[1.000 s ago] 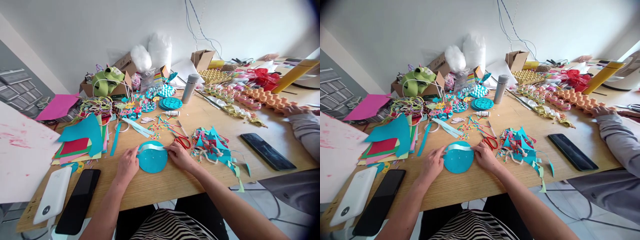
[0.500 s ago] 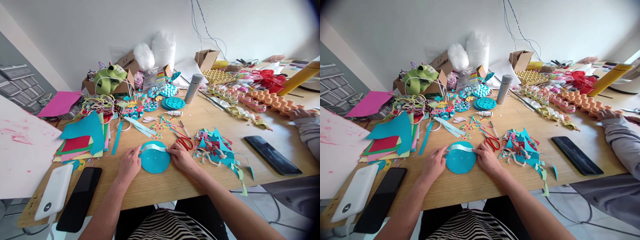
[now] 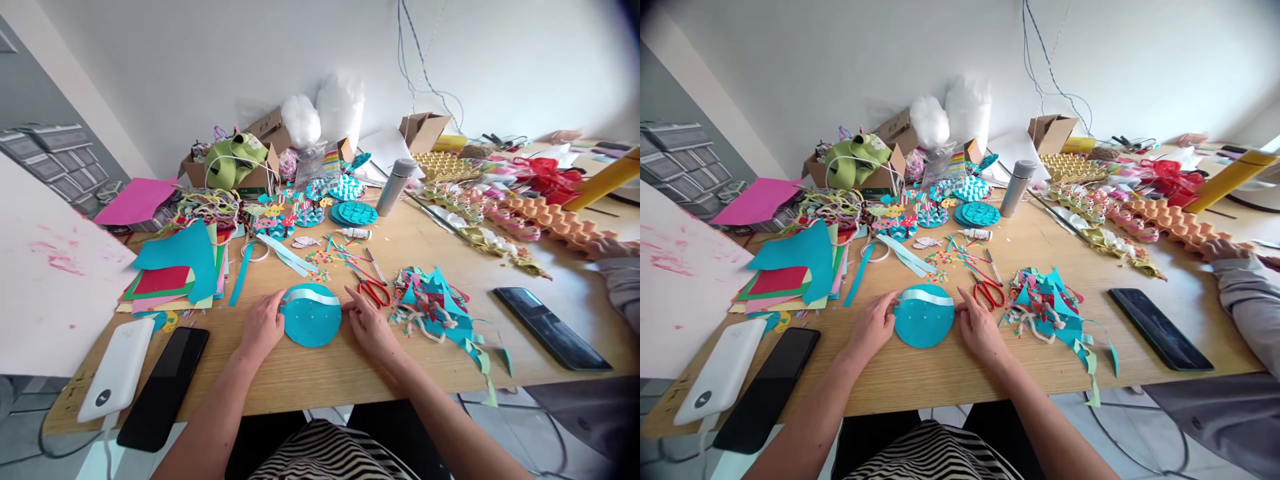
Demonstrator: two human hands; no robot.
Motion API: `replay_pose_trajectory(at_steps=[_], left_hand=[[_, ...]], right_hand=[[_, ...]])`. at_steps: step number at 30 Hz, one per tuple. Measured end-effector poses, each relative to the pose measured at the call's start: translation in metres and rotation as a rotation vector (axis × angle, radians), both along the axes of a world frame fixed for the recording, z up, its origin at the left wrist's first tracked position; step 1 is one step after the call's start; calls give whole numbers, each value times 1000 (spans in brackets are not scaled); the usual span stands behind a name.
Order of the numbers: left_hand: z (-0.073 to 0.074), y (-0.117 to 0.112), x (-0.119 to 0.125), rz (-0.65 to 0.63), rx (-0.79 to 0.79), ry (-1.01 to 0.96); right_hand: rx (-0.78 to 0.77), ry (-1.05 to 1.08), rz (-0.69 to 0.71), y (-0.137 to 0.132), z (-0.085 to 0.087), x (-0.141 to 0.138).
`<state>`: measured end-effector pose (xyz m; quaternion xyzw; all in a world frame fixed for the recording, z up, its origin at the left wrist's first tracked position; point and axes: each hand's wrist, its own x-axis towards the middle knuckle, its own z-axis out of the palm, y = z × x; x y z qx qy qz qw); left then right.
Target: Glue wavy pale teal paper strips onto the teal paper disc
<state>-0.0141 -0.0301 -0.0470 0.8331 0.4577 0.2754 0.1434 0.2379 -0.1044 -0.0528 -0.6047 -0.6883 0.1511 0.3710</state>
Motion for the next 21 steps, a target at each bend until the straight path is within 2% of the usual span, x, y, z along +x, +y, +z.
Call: replay_pose_trajectory(at_steps=[8, 10, 13, 15, 17, 19, 21], left_hand=[[-1, 7, -6, 97, -25, -42], [-2, 8, -7, 95, -11, -59], [-6, 9, -6, 112, 19, -94], [-6, 9, -6, 140, 39, -119], [-1, 11, -5, 169, 63, -131], [10, 15, -4, 178, 103, -131], [23, 21, -1, 150, 161, -142]], right_hand=[[-22, -47, -21, 28, 0, -3], [23, -40, -82, 34, 6, -3], [170, -29, -118, 45, 22, -12], [278, -47, -54, 54, 33, -22], [360, -96, 68, 61, 40, -33], [416, -162, 188, 67, 42, -40], [440, -215, 250, 69, 38, -43]])
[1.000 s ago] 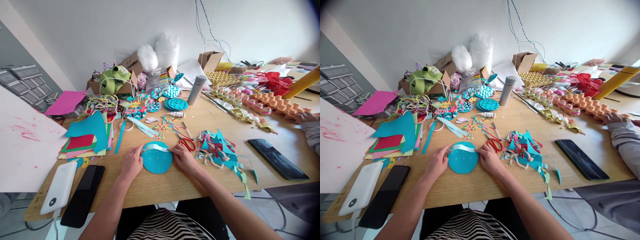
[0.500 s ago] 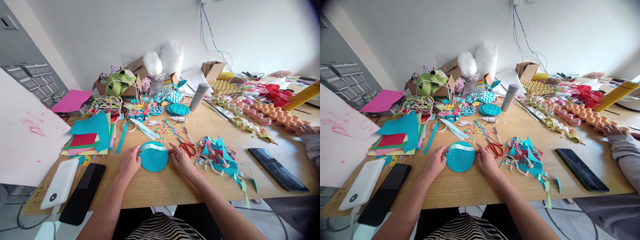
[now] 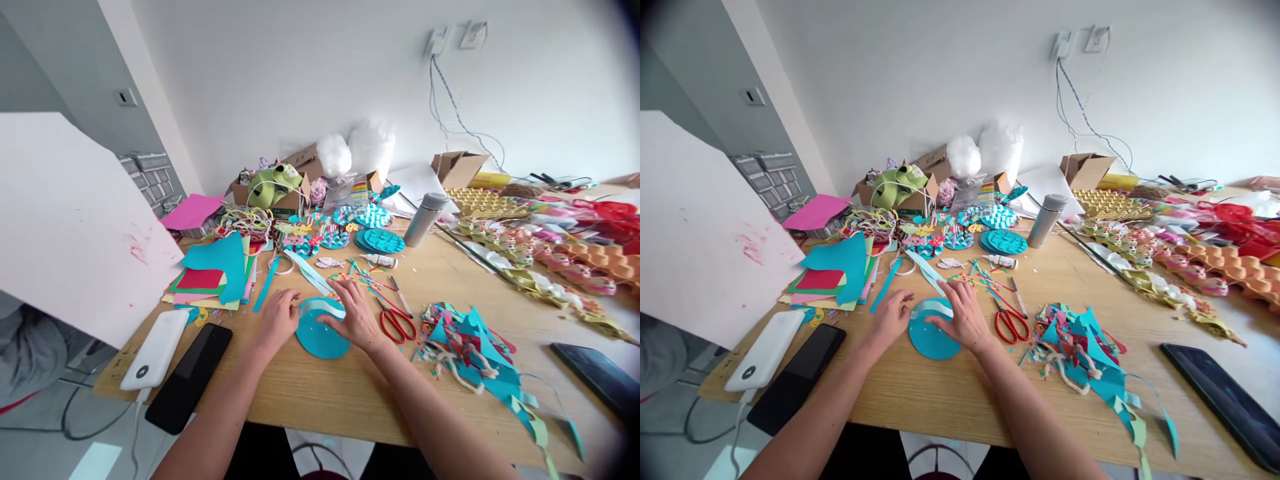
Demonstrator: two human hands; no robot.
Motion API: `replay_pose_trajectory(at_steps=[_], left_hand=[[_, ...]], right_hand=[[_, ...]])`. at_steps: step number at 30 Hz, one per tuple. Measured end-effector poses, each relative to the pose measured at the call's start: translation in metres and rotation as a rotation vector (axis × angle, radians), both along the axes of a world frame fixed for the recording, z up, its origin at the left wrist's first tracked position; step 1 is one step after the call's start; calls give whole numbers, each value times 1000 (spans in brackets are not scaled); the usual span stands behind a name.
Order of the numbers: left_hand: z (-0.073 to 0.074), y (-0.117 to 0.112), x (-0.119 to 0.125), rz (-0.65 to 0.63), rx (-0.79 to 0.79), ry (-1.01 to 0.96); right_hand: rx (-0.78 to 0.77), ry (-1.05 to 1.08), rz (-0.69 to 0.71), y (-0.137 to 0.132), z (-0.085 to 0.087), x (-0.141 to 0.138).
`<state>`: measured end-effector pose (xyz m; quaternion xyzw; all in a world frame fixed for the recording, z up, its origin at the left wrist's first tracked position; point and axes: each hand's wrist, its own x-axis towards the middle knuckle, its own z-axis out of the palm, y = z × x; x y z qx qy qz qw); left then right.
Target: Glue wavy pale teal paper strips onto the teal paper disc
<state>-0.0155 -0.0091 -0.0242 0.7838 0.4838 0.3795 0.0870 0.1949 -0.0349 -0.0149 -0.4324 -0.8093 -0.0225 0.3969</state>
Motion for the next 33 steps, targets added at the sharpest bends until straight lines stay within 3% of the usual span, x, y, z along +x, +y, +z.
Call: replay_pose_trajectory(at_steps=[4, 7, 10, 20, 33], left_hand=[[12, 10, 7, -10, 130, -118], [4, 9, 10, -12, 239, -187], [-2, 5, 6, -100, 272, -171], [5, 1, 2, -347, 175, -48], [-11, 9, 10, -321, 134, -34]], right_hand=[[-48, -81, 3, 0, -11, 2], [-73, -117, 5, -2, -14, 3], [-71, -123, 1, -2, -16, 1], [-73, -125, -37, 0, -22, 0], [-117, -128, -53, -3, -18, 4]])
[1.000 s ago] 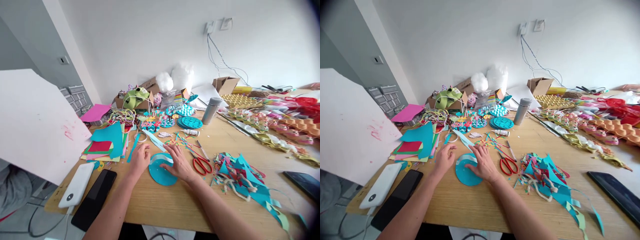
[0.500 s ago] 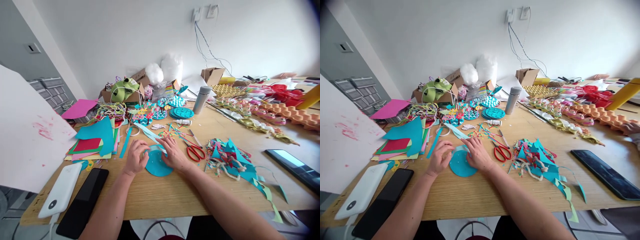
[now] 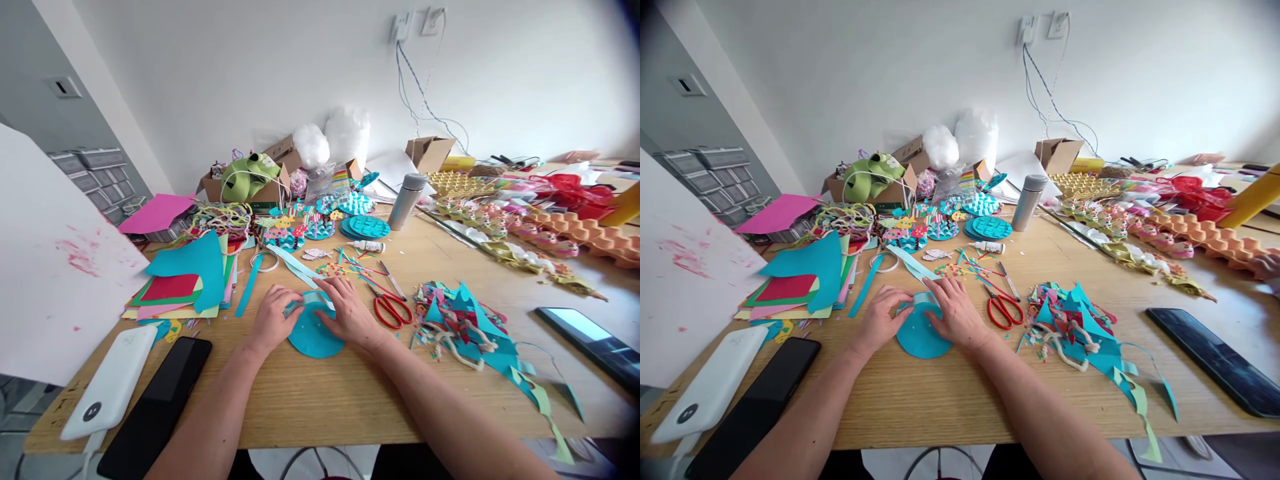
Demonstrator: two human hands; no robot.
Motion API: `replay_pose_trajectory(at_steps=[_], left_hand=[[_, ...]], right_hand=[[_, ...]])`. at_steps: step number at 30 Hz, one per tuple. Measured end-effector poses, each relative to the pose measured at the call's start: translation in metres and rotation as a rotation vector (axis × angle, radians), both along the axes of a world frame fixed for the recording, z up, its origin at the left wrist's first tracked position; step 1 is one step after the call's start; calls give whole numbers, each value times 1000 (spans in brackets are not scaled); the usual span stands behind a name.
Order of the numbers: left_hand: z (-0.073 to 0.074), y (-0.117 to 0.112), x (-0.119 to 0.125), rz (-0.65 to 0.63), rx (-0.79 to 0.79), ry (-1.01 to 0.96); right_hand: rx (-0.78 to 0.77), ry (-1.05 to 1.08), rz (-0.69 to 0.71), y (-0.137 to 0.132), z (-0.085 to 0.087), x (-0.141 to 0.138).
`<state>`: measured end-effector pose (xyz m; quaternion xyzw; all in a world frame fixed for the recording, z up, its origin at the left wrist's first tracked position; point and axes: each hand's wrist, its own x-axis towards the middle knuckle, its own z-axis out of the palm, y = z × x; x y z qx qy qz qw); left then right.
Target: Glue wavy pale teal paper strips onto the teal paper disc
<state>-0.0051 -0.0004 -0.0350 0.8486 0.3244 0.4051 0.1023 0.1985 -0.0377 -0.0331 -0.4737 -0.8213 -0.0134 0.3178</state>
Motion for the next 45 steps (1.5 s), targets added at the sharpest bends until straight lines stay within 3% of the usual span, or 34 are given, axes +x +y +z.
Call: replay_pose_trajectory(at_steps=[6, 23, 28, 31, 36, 40, 45], left_hand=[[-1, 0, 2, -17, -46, -36], [-2, 0, 3, -10, -54, -26], [-3, 0, 3, -12, -43, -29], [-3, 0, 3, -5, -45, -43], [-4, 0, 3, -1, -59, -40], [-5, 1, 3, -5, -54, -33], [-4, 0, 2, -8, -53, -37]], right_hand=[[29, 0, -36, 5, -6, 3], [23, 4, 4, 4, -5, 4], [8, 35, 61, -2, 6, 5], [120, 192, 55, -9, 19, 9], [395, 396, -137, -15, 29, 14], [383, 315, -92, -15, 24, 11], [296, 49, -79, -17, 14, 1]])
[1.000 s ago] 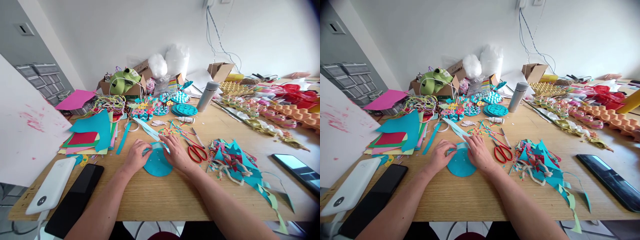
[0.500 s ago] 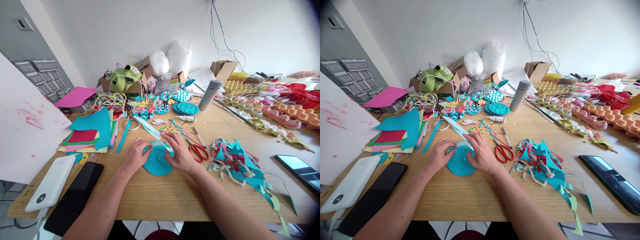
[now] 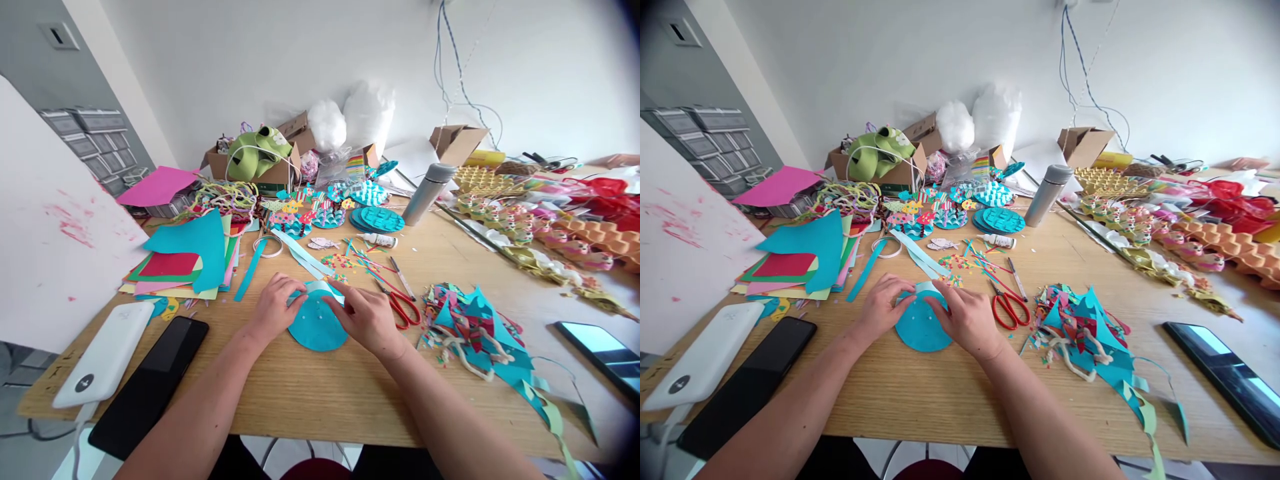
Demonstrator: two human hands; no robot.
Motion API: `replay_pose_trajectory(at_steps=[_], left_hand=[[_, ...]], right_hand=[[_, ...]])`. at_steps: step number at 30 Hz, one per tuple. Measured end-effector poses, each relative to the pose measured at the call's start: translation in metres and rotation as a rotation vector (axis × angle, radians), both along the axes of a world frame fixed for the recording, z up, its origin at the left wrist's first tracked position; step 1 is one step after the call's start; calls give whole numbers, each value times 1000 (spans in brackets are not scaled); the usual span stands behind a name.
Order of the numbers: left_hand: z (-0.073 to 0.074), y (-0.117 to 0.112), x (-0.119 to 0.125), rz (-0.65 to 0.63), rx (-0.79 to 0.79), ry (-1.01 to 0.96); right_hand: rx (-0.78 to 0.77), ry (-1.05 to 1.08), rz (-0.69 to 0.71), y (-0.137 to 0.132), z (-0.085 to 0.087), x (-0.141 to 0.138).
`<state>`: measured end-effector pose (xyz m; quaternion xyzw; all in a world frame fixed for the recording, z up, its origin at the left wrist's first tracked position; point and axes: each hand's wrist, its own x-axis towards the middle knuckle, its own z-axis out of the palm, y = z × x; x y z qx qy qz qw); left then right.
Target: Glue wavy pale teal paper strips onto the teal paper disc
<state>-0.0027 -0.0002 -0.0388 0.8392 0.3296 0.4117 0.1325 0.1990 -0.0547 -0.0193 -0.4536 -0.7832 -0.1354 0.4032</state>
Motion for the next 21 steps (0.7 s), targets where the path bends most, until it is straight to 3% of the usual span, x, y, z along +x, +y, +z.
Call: replay_pose_trajectory(at_steps=[12, 21], left_hand=[[2, -1, 0, 7, 3, 14], [0, 0, 0, 9, 16, 3]], right_hand=[[-31, -277, -175, 1, -18, -11], [-125, -377, -181, 2, -24, -9]])
